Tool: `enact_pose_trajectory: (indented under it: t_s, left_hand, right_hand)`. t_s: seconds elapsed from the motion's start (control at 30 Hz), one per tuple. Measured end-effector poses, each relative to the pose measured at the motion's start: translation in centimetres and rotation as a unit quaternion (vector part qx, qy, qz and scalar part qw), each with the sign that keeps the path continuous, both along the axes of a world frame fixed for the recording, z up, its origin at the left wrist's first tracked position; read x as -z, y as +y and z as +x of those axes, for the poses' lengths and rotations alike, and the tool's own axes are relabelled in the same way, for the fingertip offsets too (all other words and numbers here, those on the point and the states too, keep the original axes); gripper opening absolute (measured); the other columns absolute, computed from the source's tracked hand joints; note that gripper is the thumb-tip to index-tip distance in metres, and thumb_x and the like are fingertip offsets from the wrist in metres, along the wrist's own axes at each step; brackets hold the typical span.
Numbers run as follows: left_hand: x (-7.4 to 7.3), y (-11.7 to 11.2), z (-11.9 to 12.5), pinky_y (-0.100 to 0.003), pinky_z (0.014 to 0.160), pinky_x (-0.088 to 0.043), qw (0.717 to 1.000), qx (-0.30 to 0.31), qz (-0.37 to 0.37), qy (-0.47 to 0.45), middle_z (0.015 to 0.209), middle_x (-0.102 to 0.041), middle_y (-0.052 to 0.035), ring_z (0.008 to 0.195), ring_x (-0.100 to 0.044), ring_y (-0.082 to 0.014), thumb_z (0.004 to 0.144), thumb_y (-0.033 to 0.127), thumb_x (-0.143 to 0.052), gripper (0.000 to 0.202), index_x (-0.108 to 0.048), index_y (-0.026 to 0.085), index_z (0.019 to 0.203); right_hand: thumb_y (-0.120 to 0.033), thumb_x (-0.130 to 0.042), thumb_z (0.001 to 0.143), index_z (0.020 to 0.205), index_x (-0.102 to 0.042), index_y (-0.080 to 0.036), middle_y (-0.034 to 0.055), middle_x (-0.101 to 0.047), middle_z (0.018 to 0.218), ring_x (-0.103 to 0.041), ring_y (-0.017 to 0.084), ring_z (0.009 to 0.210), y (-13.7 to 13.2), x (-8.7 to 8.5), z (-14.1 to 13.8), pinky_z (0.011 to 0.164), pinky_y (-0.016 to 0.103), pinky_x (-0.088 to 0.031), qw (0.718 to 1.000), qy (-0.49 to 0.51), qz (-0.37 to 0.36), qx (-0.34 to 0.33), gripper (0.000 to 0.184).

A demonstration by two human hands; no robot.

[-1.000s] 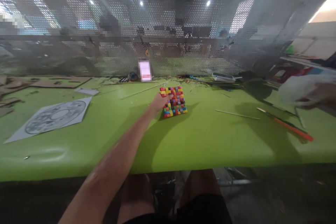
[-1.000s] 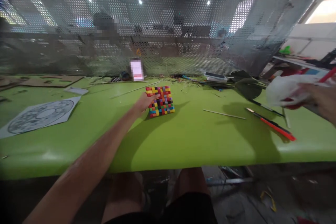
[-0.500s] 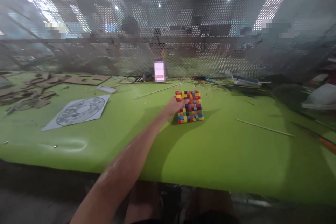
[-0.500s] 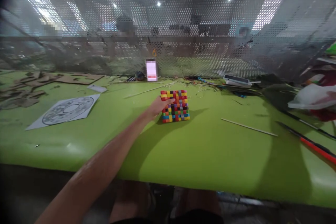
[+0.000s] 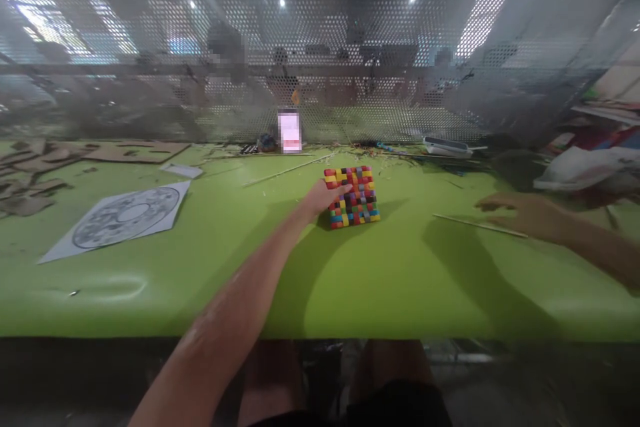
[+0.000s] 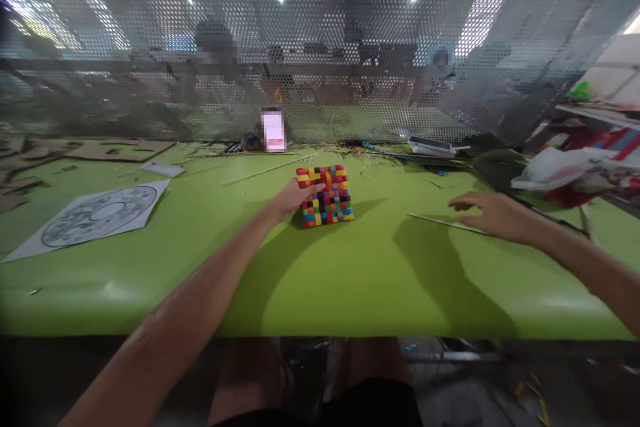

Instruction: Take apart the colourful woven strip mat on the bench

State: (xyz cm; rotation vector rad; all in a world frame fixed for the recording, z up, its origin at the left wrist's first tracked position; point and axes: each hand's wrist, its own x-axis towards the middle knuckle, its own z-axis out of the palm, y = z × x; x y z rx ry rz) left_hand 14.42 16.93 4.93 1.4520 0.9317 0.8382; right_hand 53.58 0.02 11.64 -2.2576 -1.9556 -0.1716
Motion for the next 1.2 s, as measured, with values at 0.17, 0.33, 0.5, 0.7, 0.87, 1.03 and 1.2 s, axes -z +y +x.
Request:
enact_pose_trajectory:
  t_s: [0.17,0.33,0.5,0.7,0.87,1.03,1.2]
  left_hand:
    - [0.6,0.3,-0.4,-0.056,0.105,-0.055,0.993,0.100,-0.005,-0.060,0.119,-0.078,-0.0155,0.108,-0.074,-0.0311,0.066,0.029,-0.095,0.047,-0.076,0.017,0.107]
    - [0.8,0.7,-0.5,-0.059,0.104,-0.055,0.989,0.107,-0.032,-0.094,0.117,-0.078,-0.0172,0.105,-0.076,-0.0312,0.060,0.024,-0.097,0.054,-0.075,0.015,0.109]
    - [0.9,1.0,-0.7,-0.059,0.105,-0.054,0.990,0.106,-0.028,-0.084,0.119,-0.077,-0.0177,0.107,-0.075,-0.0312,0.061,0.023,-0.096,0.054,-0.075,0.016,0.110]
    - [1.1,1.5,-1.0,-0.059,0.108,-0.052,0.993,0.081,-0.005,-0.081,0.108,-0.080,-0.0158,0.108,-0.075,-0.0318,0.062,0.020,-0.093,0.044,-0.075,0.015,0.102]
    - [1.3,2.1,-1.1,-0.058,0.108,-0.052,0.996,0.059,0.016,-0.058,0.103,-0.081,-0.0141,0.105,-0.075,-0.0307,0.064,0.022,-0.092,0.037,-0.075,0.015,0.097]
    - [1.5,2.6,-1.2,-0.056,0.108,-0.052,0.993,0.090,0.053,-0.051,0.112,-0.080,-0.0130,0.106,-0.075,-0.0285,0.064,0.019,-0.092,0.041,-0.075,0.015,0.101]
    - [1.6,2.7,-1.4,-0.055,0.108,-0.052,0.992,0.105,0.055,-0.049,0.114,-0.079,-0.0150,0.108,-0.074,-0.0288,0.063,0.026,-0.095,0.048,-0.075,0.015,0.104]
  right_hand:
    - [-0.020,-0.063,0.088,0.124,-0.072,-0.022,0.0162,-0.076,0.117,-0.071,0.030,0.104,1.4,2.4,0.1,0.087,0.039,-0.050,0.989,-0.021,-0.144,0.002,0.037]
    - [-0.012,-0.056,0.086,0.103,-0.073,-0.018,0.0147,-0.077,0.112,-0.070,0.033,0.098,2.2,2.3,-1.1,0.078,0.039,-0.045,0.991,-0.058,-0.117,-0.037,0.025]
    - [-0.010,-0.056,0.087,0.094,-0.070,-0.015,0.0168,-0.074,0.099,-0.064,0.025,0.085,4.8,0.0,-4.0,0.075,0.034,-0.043,0.993,-0.022,-0.061,-0.100,0.017]
    - [-0.030,-0.052,0.098,0.096,-0.074,-0.015,0.0128,-0.072,0.093,-0.059,0.020,0.077,9.0,-0.8,-11.5,0.073,0.033,-0.042,0.968,0.108,0.052,-0.220,0.027]
    - [-0.048,-0.057,0.094,0.093,-0.078,-0.016,0.0084,-0.073,0.080,-0.056,0.018,0.066,11.6,1.4,-14.5,0.063,0.031,-0.039,0.943,0.226,0.078,-0.231,0.039]
    - [-0.059,-0.062,0.091,0.088,-0.078,-0.016,0.0111,-0.074,0.086,-0.061,0.021,0.075,11.5,3.3,-13.8,0.069,0.033,-0.044,0.922,0.273,0.123,-0.247,0.045]
    - [-0.047,-0.066,0.091,0.082,-0.078,-0.017,0.0103,-0.074,0.082,-0.063,0.021,0.073,10.8,4.2,-13.2,0.069,0.034,-0.045,0.937,0.231,0.081,-0.248,0.034]
